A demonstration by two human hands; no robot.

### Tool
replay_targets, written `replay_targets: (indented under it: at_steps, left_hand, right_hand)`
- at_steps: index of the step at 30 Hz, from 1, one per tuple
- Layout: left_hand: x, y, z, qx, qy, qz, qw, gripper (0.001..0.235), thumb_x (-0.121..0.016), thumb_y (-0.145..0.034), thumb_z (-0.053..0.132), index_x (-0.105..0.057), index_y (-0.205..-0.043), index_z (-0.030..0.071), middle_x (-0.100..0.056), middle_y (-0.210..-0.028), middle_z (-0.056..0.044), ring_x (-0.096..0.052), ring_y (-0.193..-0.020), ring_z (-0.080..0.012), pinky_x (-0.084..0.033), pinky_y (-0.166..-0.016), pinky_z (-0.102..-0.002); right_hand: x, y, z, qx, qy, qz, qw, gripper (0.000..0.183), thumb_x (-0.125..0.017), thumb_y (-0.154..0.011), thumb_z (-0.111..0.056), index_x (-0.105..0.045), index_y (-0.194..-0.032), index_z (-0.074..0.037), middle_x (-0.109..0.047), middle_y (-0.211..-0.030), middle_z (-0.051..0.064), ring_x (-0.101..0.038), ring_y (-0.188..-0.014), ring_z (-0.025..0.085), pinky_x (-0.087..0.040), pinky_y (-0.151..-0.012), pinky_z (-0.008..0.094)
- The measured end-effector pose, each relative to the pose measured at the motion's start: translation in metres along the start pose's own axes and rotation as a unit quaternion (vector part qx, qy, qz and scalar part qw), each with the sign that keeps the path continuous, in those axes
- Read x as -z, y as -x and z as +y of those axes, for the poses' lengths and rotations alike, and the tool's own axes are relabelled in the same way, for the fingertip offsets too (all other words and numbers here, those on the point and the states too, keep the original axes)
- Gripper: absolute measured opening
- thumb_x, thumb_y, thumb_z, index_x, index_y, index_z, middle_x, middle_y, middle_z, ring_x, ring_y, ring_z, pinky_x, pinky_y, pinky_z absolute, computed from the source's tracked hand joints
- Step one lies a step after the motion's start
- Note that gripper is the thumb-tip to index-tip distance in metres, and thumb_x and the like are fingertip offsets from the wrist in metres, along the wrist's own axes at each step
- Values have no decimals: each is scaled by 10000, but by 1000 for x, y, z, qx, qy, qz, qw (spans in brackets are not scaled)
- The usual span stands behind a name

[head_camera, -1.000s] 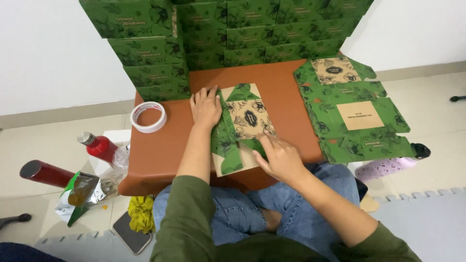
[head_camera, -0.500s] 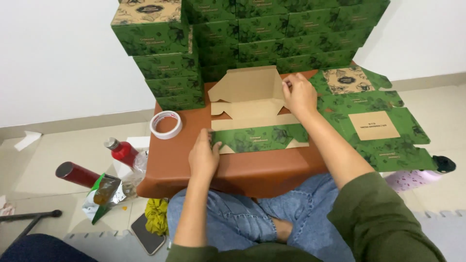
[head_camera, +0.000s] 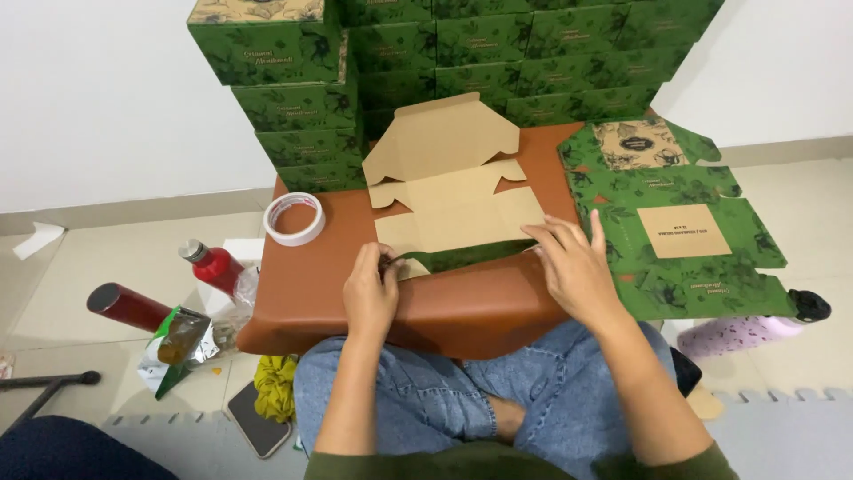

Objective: Assembling small cardboard boxes by folding flat templates along scored lines.

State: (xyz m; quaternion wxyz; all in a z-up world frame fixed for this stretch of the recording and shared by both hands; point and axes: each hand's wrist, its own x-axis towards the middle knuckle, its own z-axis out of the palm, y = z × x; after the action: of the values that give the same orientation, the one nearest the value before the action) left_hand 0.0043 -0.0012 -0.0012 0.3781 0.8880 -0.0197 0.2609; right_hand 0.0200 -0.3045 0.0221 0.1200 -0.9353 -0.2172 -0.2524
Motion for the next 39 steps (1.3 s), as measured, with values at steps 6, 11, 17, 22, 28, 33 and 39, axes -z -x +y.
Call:
replay_targets:
  at_steps: [6,11,17,22,28,33,39]
  left_hand:
    - [6,9,9,-11,16,18,1000,269,-714,-829,-47,-573,-883,176,-674,-899,-1,-714,-968,-277,-591,-803,-406]
    - [-4,22,-5,-64,-56,37,996,289,-706,-784,-25,-600,-893,221,-651,-880,30,-711,-866,-271,-596,-728,-398]
    - [15,36,19,-135,-96,26,986,309,-661,-770,-68,-674,-956,179,-684,-923,-29,-719,-878,-306,-608,-758,-398]
    - [21,44,24,-159,-50,-25,986,523,-515,-833,-145,-675,-1239,144,-698,-1225,-68,-630,-1224,-284,-424,-1128,-415]
    - [11,65,69,-202,-40,-151,967,732,-520,-730,52,-475,-1461,71,-481,-1531,-127,-365,-1471,-276,-126,-1259,-527]
    - [-14,66,70,-224,-66,-144,962,488,-578,-928,168,-552,-1401,49,-565,-1449,-99,-482,-1375,-251,-321,-1132,-423]
    - [-13,50,72,-201,7,-155,967,368,-553,-1004,170,-634,-1347,65,-705,-1223,-120,-626,-1209,-262,-443,-989,-366]
  right_hand:
    - [-2,35,-6,4,39,88,995,380,-552,-899,-29,-682,-1170,-260,-665,-978,-47,-654,-1006,153,-296,-1207,525]
    - [-9,39,-12,-9,44,137,990,346,-571,-901,-24,-701,-1129,-250,-674,-989,-61,-661,-997,144,-329,-1187,488]
    - [-8,39,-18,-34,34,191,980,237,-642,-916,-37,-743,-1041,-212,-627,-1324,85,-566,-1291,281,-291,-1193,542]
    - [-17,54,-35,-96,-40,226,968,223,-690,-883,6,-777,-971,-180,-393,-1575,306,-427,-1418,491,-331,-1164,592]
    - [-22,64,-67,-135,-242,153,949,398,-557,-897,82,-604,-1282,-5,-92,-1658,294,-287,-1528,470,-338,-1205,486]
    - [-25,64,-80,-128,-352,214,902,417,-460,-937,112,-458,-1345,26,-16,-1680,249,-173,-1582,454,-405,-1200,459]
    - [-20,55,-88,-143,-411,133,891,467,-401,-1011,-40,-354,-1468,40,-542,-1468,223,-531,-1322,379,-388,-1121,537]
